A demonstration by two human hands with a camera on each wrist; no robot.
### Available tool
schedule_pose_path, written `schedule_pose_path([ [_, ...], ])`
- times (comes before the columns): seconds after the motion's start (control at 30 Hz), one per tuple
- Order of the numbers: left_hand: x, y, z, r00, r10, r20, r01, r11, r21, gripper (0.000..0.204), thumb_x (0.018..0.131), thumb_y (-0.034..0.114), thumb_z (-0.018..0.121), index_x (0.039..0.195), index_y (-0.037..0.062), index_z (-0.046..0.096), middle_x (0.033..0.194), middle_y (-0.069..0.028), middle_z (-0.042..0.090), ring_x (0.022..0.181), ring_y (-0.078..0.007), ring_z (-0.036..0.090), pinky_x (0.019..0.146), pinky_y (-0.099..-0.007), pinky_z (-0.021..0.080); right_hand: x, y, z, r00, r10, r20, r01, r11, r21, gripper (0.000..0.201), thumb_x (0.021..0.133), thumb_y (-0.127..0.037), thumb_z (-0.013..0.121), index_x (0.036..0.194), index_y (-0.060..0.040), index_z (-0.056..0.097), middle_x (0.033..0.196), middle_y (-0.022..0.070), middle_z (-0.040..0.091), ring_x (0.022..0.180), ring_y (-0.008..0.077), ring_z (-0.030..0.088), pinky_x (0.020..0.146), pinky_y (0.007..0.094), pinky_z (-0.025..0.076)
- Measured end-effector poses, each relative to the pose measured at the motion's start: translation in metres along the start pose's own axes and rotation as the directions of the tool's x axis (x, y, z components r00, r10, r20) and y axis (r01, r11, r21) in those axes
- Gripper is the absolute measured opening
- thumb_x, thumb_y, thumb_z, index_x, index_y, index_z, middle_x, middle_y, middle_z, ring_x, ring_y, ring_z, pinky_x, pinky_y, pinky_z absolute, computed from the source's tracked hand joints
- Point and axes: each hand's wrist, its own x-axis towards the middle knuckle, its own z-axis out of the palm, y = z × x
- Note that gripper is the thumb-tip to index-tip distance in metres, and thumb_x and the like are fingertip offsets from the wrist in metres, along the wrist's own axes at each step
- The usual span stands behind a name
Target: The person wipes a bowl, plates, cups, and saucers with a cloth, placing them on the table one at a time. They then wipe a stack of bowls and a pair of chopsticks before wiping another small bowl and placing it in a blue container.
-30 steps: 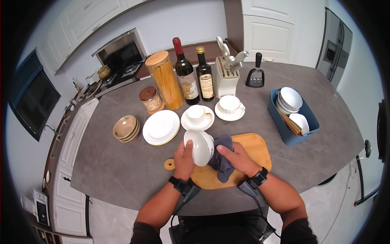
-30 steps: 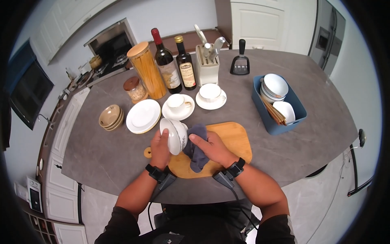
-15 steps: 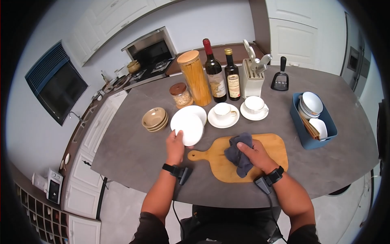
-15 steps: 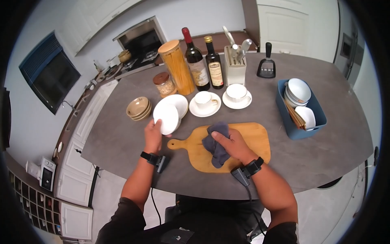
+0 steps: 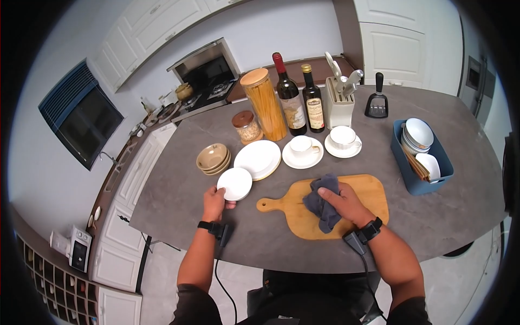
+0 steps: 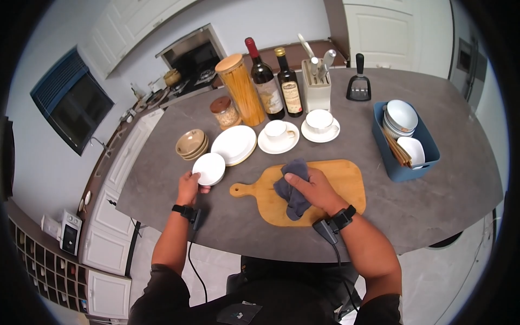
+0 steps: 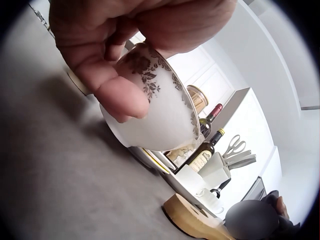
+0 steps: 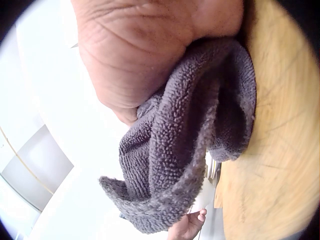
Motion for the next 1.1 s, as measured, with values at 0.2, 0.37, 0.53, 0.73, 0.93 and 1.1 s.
schedule_pose_path([
  [0.2, 0.002, -0.009, -0.006, 0.999, -0.023, 0.037, 0.022, 1.000, 0.006, 0.036, 0.106, 0.013, 0.052, 0.127, -0.0152, 0.057, 0.096, -0.0217, 0.073, 0.065, -0.0259, 0.073, 0.053, -0.0338, 0.063, -0.001, -0.003, -0.001, 0.999, 0.031, 0.014, -0.031, 1.000, 0.005, 0.038, 0.107, -0.031, 0.070, 0.127, 0.0017, 0.071, 0.105, 0.0036, 0.075, 0.094, 0.0095, 0.068, 0.083, 0.0277, 0.057],
  [0.37, 0.003, -0.021, -0.013, 0.997, -0.061, 0.049, 0.063, 0.998, -0.029, 0.035, 0.106, 0.013, 0.051, 0.129, -0.0137, 0.057, 0.098, -0.0214, 0.073, 0.067, -0.0259, 0.074, 0.054, -0.0341, 0.064, -0.002, -0.004, 0.000, 1.000, -0.011, 0.009, 0.011, 1.000, -0.005, 0.040, 0.106, -0.032, 0.072, 0.128, 0.0013, 0.071, 0.107, 0.0039, 0.075, 0.096, 0.0103, 0.068, 0.086, 0.0287, 0.056],
  [0.53, 0.001, -0.022, -0.017, 0.992, -0.105, 0.065, 0.104, 0.995, 0.009, 0.040, 0.109, 0.021, 0.056, 0.130, -0.0125, 0.055, 0.101, -0.0209, 0.073, 0.068, -0.0263, 0.074, 0.055, -0.0344, 0.065, -0.001, -0.002, -0.001, 1.000, -0.004, 0.014, 0.004, 1.000, -0.008, 0.039, 0.106, -0.032, 0.072, 0.127, 0.0012, 0.071, 0.108, 0.0044, 0.075, 0.098, 0.0106, 0.068, 0.088, 0.0293, 0.056],
  [0.73, -0.008, -0.013, -0.021, 0.983, 0.064, -0.172, -0.006, 0.949, 0.314, 0.036, 0.108, 0.029, 0.066, 0.116, -0.0059, 0.066, 0.097, -0.0139, 0.072, 0.067, -0.0174, 0.066, 0.057, -0.0320, 0.058, 0.000, 0.000, -0.003, 0.999, -0.020, 0.036, 0.020, 1.000, 0.000, 0.040, 0.106, -0.033, 0.072, 0.127, 0.0009, 0.071, 0.109, 0.0053, 0.076, 0.098, 0.0107, 0.069, 0.088, 0.0295, 0.057],
  [0.93, -0.031, 0.028, 0.003, 0.817, 0.537, -0.210, -0.488, 0.838, 0.245, 0.027, 0.108, 0.025, 0.069, 0.108, -0.0012, 0.068, 0.090, -0.0018, 0.066, 0.083, -0.0079, 0.058, 0.079, -0.0259, 0.049, -0.002, -0.002, -0.004, 1.000, -0.024, 0.012, 0.024, 0.999, -0.027, 0.042, 0.106, -0.036, 0.072, 0.127, 0.0003, 0.071, 0.106, 0.0051, 0.077, 0.097, 0.0108, 0.069, 0.086, 0.0293, 0.057],
  [1.1, -0.065, 0.056, 0.066, 0.888, 0.444, 0.119, -0.450, 0.892, 0.032, 0.021, 0.108, 0.022, 0.069, 0.101, 0.0017, 0.070, 0.088, 0.0032, 0.065, 0.083, -0.0059, 0.056, 0.076, -0.0242, 0.048, -0.002, 0.002, -0.005, 0.999, -0.050, -0.005, 0.050, 0.997, -0.057, 0.045, 0.105, -0.039, 0.072, 0.124, 0.0008, 0.072, 0.104, 0.0063, 0.077, 0.095, 0.0121, 0.070, 0.085, 0.0298, 0.058],
])
